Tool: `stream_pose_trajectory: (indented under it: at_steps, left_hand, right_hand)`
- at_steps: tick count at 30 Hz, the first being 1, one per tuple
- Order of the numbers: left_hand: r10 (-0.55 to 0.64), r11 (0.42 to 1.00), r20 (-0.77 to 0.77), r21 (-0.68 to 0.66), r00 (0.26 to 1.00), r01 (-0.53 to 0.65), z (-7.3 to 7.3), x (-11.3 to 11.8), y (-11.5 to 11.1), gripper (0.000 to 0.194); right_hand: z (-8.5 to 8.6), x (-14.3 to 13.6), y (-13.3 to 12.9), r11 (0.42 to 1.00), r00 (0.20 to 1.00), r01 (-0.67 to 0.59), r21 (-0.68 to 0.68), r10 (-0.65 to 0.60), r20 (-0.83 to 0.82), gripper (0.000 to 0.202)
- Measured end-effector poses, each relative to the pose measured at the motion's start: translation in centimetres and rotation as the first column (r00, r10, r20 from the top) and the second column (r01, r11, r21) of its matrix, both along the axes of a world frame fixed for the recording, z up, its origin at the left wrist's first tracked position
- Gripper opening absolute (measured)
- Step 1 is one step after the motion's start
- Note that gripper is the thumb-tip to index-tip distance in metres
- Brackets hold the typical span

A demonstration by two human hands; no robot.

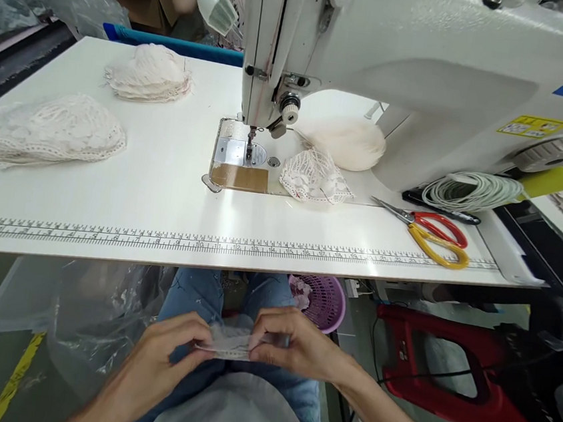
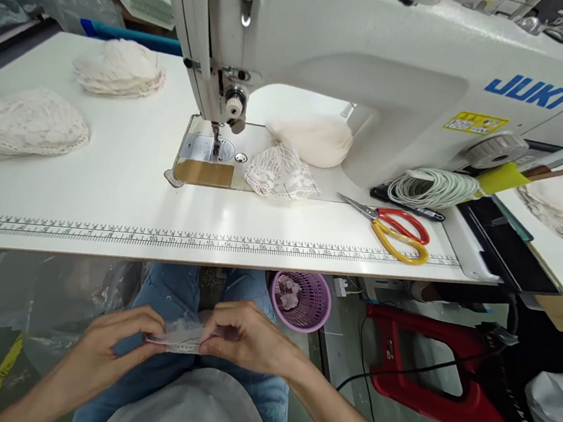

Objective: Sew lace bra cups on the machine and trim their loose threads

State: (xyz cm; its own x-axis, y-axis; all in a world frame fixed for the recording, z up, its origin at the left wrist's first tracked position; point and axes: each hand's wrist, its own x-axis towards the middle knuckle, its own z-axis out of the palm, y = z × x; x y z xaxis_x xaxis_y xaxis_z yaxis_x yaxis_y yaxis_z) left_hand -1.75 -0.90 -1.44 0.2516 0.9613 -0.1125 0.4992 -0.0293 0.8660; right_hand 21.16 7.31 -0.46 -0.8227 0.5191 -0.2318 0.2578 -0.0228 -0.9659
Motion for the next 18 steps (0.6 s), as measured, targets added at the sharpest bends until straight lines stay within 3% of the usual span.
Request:
stream_pose_trajectory:
  at_steps: [1, 3, 6, 8, 11, 14, 18]
  left_hand:
    - [0.007, 0.986, -0.038, 0.169, 0.999, 0.0, 0.1, 0.0, -0.2, 0.013]
    - [0.047, 0.888, -0.07, 0.459, 0.996, -0.009, 0.2, 0.1, -0.4, 0.019]
    - [0.026, 0.707, -0.101, 0.705, 0.995, 0.053, 0.4, 0.2, -0.5, 0.021]
    - [0.016, 0.639, -0.178, 0.759, 0.984, 0.127, 0.7, 0.3, -0.6, 0.018]
    - [0.087, 0.624, -0.319, 0.756, 0.944, 0.198, 1.1, 0.6, -0.8, 0.02]
    - [0.149, 0.591, -0.403, 0.768, 0.903, 0.245, 1.3, 0.8, -1.1, 0.023]
    - [0.129, 0.596, -0.438, 0.751, 0.889, 0.284, 0.8, 0.4, -1.2, 0.022]
  right_hand:
    - [0.9, 0.2, 0.0, 0.991, 1.0, -0.016, 0.129, 0.016, 0.001, 0.02]
    - [2.6, 0.7, -0.1, 0.95, 0.996, -0.079, 0.301, 0.086, -0.01, 0.021]
    - [3.8, 1.2, -0.5, 0.939, 0.973, -0.151, 0.308, 0.197, -0.122, 0.027]
    - [3.6, 0.9, -0.8, 0.977, 0.974, -0.07, 0.204, 0.111, -0.196, 0.032]
    - [2.2, -0.4, -1.4, 0.985, 0.981, 0.132, 0.112, -0.114, -0.157, 0.029]
    - [0.9, -2.3, -2.0, 0.973, 0.974, 0.19, 0.132, -0.17, -0.15, 0.027]
    - [-0.1, -3.8, -2.5, 0.962, 0.955, 0.25, 0.11, -0.226, -0.193, 0.022]
